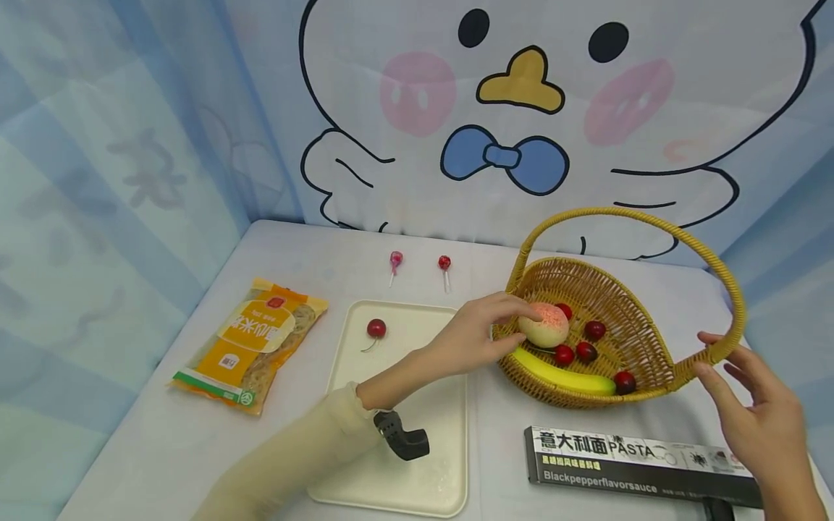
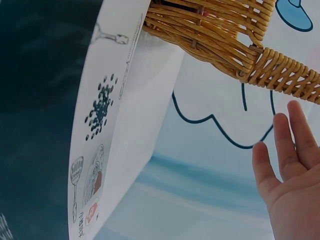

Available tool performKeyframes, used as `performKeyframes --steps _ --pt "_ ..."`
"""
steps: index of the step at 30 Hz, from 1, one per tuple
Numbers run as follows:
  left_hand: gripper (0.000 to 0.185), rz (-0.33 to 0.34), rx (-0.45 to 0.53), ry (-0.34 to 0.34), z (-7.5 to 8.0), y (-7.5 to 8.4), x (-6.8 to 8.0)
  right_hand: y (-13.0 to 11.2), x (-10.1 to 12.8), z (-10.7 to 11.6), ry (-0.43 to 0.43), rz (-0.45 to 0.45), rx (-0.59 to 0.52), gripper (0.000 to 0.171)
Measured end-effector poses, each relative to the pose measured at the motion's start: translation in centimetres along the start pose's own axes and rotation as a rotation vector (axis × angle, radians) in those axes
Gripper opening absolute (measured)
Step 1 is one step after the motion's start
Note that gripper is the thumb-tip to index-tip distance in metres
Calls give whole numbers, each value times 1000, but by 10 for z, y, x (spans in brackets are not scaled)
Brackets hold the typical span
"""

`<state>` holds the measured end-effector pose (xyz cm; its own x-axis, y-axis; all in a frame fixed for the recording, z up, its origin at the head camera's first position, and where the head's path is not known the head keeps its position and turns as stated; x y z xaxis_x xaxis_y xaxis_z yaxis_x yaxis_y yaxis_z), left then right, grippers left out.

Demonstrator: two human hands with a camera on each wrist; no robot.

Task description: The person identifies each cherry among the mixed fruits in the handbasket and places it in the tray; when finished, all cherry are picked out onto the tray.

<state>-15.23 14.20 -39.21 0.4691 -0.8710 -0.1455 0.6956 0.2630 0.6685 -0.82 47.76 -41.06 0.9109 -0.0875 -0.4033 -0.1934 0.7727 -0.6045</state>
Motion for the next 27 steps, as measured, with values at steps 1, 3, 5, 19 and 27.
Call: performKeyframes --steps 1,3,5,19,27 --pt "36 -4 6 -7 -1 2 -3 0 0 0 -3 5 2 42" --pt "36 2 15 -27 -4 5 -9 -1 0 1 -7 8 3 43" --pt "36 21 13 -53 -7 10 -16 -1 0 1 -10 10 -2 44" --pt "39 28 -73 -143 -26 30 -54 -9 -1 2 -30 0 23 45" --pt "41 9 -28 -183 -41 31 -75 -10 1 3 -44 -65 49 44"
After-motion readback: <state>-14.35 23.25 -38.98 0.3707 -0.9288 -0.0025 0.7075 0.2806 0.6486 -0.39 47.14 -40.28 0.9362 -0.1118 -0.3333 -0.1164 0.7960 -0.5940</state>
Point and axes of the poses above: each hand's wrist, its own x-axis away from the middle knuckle, its own z-axis out of the back of the hand, y = z × x, the point moved 1 cm from there along -x, towards the middle knuckle, and after that the axes turned 15 degrees about -y, right-handed, at the moved point
